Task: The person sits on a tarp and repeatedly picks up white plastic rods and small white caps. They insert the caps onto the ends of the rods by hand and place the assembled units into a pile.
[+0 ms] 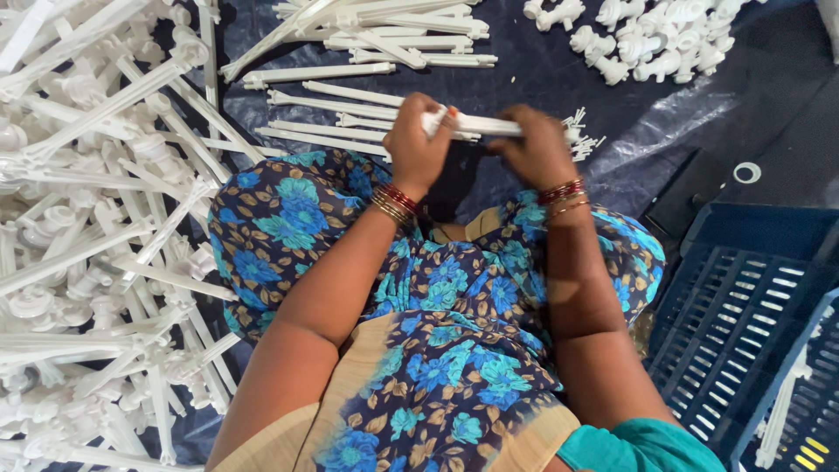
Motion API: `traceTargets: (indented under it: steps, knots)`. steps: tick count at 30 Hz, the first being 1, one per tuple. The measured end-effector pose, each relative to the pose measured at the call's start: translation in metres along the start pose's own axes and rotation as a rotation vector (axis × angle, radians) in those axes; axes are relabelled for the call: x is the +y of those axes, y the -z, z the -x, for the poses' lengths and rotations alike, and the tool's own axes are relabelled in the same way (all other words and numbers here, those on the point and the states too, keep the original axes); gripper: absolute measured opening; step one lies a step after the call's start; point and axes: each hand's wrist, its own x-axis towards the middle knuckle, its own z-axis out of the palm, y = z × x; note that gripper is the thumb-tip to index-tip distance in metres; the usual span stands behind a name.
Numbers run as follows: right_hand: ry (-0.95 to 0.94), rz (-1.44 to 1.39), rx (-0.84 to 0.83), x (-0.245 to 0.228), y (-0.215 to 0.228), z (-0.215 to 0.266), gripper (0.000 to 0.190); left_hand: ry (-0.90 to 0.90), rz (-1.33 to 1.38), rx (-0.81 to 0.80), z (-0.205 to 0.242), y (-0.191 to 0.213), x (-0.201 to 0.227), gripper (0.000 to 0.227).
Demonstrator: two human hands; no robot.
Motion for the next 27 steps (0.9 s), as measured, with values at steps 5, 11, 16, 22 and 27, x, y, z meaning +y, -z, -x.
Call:
traceTargets:
  steps: [5, 11, 16, 22, 27]
  knots:
    - [-0.239, 0.426, 0.120, -0.012, 0.034, -0.011, 0.015, 0.432, 0.270, 0.322, 0.010, -0.026, -0.052, 0.045]
    - [0.371, -0.266, 0.024, -0.024, -0.020, -0.046, 0.044, 0.689, 0.439, 0.159, 0.047, -0.061, -0.071, 0.036]
    - [0.057, 0.288, -0.112, 0.042, -0.093, -0.107, 0.028, 0.702, 0.584, 0.193, 0.037, -0.049, -0.063, 0.030]
    - [0.215, 0.359, -0.068, 0.135, -0.119, -0.119, 0.032, 0.617, 0.464, 0.072, 0.037, -0.049, -0.045, 0.024]
    - [-0.060, 0.737, 0.001, 0.192, -0.058, -0.136, 0.021, 0.429, 0.320, 0.036, 0.043, -0.051, -0.036, 0.016]
